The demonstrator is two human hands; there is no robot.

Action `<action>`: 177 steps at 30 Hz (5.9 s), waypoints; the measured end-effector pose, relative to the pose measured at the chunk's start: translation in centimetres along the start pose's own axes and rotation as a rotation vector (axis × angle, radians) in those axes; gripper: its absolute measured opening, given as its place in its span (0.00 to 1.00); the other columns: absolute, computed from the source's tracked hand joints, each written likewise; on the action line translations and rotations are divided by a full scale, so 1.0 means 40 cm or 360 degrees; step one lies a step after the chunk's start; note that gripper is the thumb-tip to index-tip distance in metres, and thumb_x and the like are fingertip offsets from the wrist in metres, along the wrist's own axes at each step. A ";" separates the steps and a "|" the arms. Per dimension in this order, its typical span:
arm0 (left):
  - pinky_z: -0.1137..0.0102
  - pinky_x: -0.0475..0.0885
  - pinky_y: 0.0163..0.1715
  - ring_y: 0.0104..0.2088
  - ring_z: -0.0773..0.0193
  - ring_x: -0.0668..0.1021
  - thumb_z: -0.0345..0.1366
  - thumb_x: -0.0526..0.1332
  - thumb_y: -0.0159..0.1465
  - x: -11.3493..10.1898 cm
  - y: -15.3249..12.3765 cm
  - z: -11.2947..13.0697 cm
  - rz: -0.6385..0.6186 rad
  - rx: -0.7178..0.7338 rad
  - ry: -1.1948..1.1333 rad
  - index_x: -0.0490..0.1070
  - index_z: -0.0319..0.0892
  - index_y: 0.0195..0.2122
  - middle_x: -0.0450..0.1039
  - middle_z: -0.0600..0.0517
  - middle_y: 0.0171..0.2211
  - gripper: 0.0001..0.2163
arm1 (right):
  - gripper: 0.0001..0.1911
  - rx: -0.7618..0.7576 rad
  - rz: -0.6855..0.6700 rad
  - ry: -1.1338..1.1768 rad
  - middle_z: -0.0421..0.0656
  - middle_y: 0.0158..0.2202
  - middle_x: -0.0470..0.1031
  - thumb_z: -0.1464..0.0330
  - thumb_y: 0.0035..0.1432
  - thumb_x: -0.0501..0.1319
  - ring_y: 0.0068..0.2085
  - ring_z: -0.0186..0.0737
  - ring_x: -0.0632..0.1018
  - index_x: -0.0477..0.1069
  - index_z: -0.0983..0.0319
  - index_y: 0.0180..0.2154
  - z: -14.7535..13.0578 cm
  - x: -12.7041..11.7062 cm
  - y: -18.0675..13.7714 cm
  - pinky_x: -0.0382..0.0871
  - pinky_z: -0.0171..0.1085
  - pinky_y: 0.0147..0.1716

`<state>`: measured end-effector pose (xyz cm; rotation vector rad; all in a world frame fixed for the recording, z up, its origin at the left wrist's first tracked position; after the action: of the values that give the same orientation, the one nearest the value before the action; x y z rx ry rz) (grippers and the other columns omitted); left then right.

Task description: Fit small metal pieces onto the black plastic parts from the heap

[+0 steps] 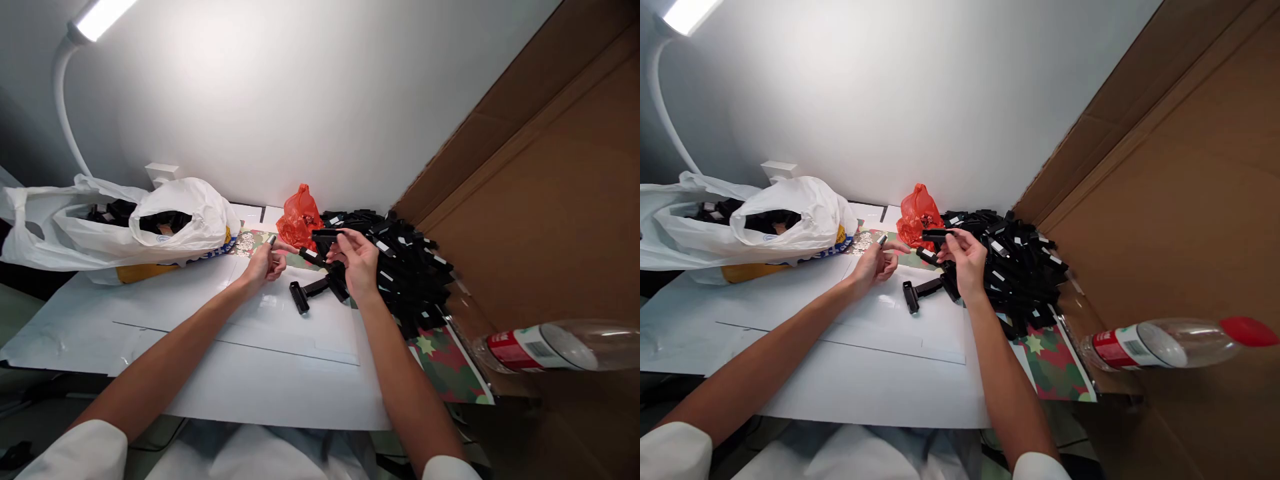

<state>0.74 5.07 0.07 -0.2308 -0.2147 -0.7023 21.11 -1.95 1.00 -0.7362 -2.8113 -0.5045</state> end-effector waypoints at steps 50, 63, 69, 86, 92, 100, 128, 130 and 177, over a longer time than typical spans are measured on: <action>0.74 0.56 0.14 0.15 0.73 0.66 0.33 0.58 0.59 -0.027 0.000 -0.011 0.0450 0.0305 0.0307 0.74 0.40 0.37 0.72 0.55 0.29 0.08 | 0.13 0.0064 -0.1469 -0.0972 0.39 0.36 0.76 0.69 0.57 0.65 0.36 0.38 0.75 0.76 0.58 0.46 0.005 0.125 -0.113 0.69 0.36 0.36; 0.77 0.53 0.10 0.12 0.70 0.68 0.48 0.56 0.70 0.042 -0.034 -0.029 0.0170 -0.0213 -0.0108 0.66 0.43 0.37 0.68 0.56 0.21 0.13 | 0.18 -0.0281 -0.0680 -0.0875 0.48 0.50 0.79 0.61 0.59 0.67 0.36 0.41 0.75 0.77 0.58 0.51 0.015 0.099 -0.054 0.68 0.39 0.33; 0.75 0.54 0.09 0.11 0.69 0.67 0.45 0.53 0.71 0.018 -0.013 -0.035 0.0196 -0.0198 -0.0279 0.63 0.44 0.35 0.69 0.55 0.20 0.11 | 0.15 -0.0158 -0.0906 -0.1053 0.43 0.32 0.78 0.55 0.64 0.63 0.29 0.39 0.73 0.78 0.60 0.39 -0.043 0.107 -0.046 0.65 0.37 0.29; 0.77 0.45 0.14 0.12 0.75 0.56 0.44 0.52 0.73 0.026 0.001 -0.044 0.0296 0.0054 -0.0300 0.60 0.44 0.31 0.65 0.55 0.19 0.14 | 0.04 0.0138 -0.1008 -0.1920 0.43 0.42 0.76 0.69 0.67 0.62 0.45 0.50 0.77 0.66 0.56 0.39 -0.069 0.034 -0.410 0.66 0.42 0.35; 0.77 0.47 0.13 0.12 0.75 0.57 0.47 0.54 0.73 0.017 0.010 -0.055 0.0297 0.0033 -0.0324 0.63 0.43 0.31 0.67 0.54 0.21 0.16 | 0.07 0.0146 -0.0854 -0.1832 0.43 0.42 0.75 0.71 0.66 0.61 0.44 0.49 0.76 0.64 0.56 0.38 -0.059 0.032 -0.426 0.67 0.43 0.38; 0.75 0.43 0.12 0.10 0.74 0.53 0.50 0.46 0.75 0.013 0.001 -0.046 0.0365 -0.0086 -0.0277 0.60 0.44 0.24 0.59 0.54 0.14 0.23 | 0.08 -0.0025 -0.0704 -0.1742 0.44 0.40 0.77 0.72 0.69 0.58 0.42 0.49 0.77 0.70 0.56 0.48 -0.046 0.037 -0.447 0.68 0.44 0.41; 0.74 0.44 0.12 0.09 0.70 0.56 0.53 0.53 0.71 0.029 -0.006 -0.052 0.0130 -0.0037 -0.0147 0.65 0.44 0.29 0.57 0.56 0.11 0.20 | 0.11 -0.0005 -0.0555 -0.0431 0.50 0.47 0.84 0.59 0.56 0.72 0.52 0.52 0.83 0.78 0.60 0.34 -0.007 0.134 -0.102 0.78 0.48 0.53; 0.74 0.45 0.12 0.09 0.70 0.58 0.50 0.53 0.72 0.036 -0.008 -0.052 0.0153 -0.0034 -0.0067 0.65 0.44 0.29 0.56 0.56 0.10 0.19 | 0.11 -0.0003 -0.0492 -0.0385 0.50 0.49 0.82 0.60 0.55 0.72 0.53 0.51 0.82 0.78 0.60 0.33 0.004 0.125 -0.106 0.77 0.48 0.54; 0.74 0.47 0.10 0.10 0.70 0.61 0.50 0.56 0.72 0.048 -0.006 -0.045 0.0164 0.0102 0.0084 0.69 0.42 0.30 0.60 0.58 0.13 0.18 | 0.11 -0.0190 -0.0490 -0.0529 0.50 0.45 0.81 0.59 0.55 0.72 0.51 0.50 0.81 0.80 0.60 0.32 0.039 0.135 -0.105 0.79 0.42 0.42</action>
<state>2.22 3.21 -1.08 -0.1607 -0.1736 -0.5976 14.22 -2.44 -0.15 -0.4397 -3.2545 -0.6582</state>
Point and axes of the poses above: each hand's wrist, its own y-axis towards the middle knuckle, its own x-axis out of the palm, z = x × y, the point moved 4 cm from there along y, towards the middle knuckle
